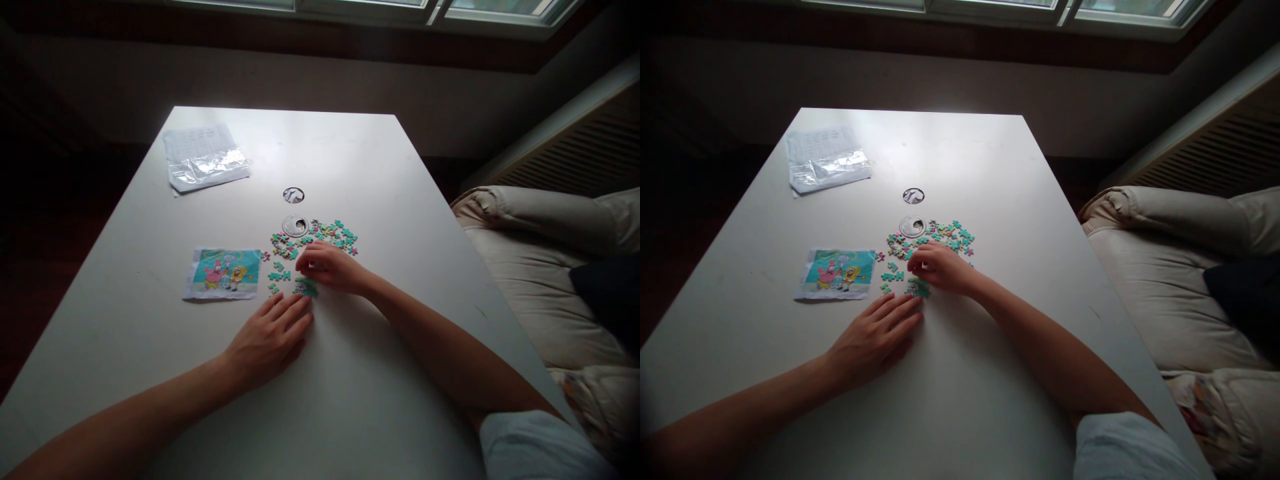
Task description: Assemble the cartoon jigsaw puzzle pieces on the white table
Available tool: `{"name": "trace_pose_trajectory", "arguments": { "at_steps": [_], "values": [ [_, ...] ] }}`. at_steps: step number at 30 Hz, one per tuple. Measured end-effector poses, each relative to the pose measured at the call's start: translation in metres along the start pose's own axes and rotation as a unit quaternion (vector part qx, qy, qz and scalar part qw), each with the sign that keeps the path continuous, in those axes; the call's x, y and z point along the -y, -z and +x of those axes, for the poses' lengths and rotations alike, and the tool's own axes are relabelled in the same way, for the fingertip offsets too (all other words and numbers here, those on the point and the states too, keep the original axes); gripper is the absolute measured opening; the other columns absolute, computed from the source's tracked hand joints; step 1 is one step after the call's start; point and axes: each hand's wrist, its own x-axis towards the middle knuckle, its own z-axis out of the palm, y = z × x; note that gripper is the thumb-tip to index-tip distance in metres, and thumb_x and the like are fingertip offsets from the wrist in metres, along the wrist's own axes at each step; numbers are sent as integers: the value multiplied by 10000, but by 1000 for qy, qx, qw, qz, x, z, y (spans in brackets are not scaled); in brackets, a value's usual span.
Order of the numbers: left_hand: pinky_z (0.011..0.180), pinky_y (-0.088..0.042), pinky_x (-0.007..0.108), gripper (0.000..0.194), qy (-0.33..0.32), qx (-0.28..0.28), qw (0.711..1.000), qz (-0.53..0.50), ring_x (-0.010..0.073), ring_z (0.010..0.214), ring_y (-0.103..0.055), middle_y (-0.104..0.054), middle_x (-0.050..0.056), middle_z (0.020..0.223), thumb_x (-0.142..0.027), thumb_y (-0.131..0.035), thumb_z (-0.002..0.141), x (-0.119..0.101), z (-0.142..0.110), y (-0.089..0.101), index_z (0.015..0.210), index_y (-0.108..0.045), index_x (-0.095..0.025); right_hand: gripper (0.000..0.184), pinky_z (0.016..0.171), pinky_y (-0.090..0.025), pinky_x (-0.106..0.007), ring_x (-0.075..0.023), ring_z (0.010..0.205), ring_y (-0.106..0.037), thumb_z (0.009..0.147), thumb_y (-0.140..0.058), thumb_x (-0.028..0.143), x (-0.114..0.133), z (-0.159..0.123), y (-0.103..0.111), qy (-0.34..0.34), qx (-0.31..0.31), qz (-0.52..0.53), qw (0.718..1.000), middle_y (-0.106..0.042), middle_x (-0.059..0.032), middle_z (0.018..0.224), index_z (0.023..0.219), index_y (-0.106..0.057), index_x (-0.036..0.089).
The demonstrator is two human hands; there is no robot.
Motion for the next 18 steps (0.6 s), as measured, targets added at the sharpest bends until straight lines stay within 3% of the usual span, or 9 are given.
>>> {"name": "trace_pose_trajectory", "arguments": {
  "at_steps": [5, 18],
  "values": [
    [1173, -376, 512, 352, 1, -9, 1000, -6, 286, 1403, -471, -531, 141, 1487, -260, -498, 989, -1, 0, -1, 1321, -576, -171, 20, 823, -384, -297, -176, 846, -545, 901, -671, 193, 4, 0, 2, -28, 19, -38, 999, -652, -33, 862, 883, -679, 189],
    [1166, -384, 517, 347, 0, -7, 1000, 11, 303, 1404, -469, -518, 145, 1499, -266, -483, 995, 0, 0, -3, 1309, -583, -159, 215, 794, -328, -279, -181, 876, -517, 837, -764, 332, 18, 6, 3, -102, 72, -122, 985, -611, -21, 871, 853, -600, 192]
  ]
}}
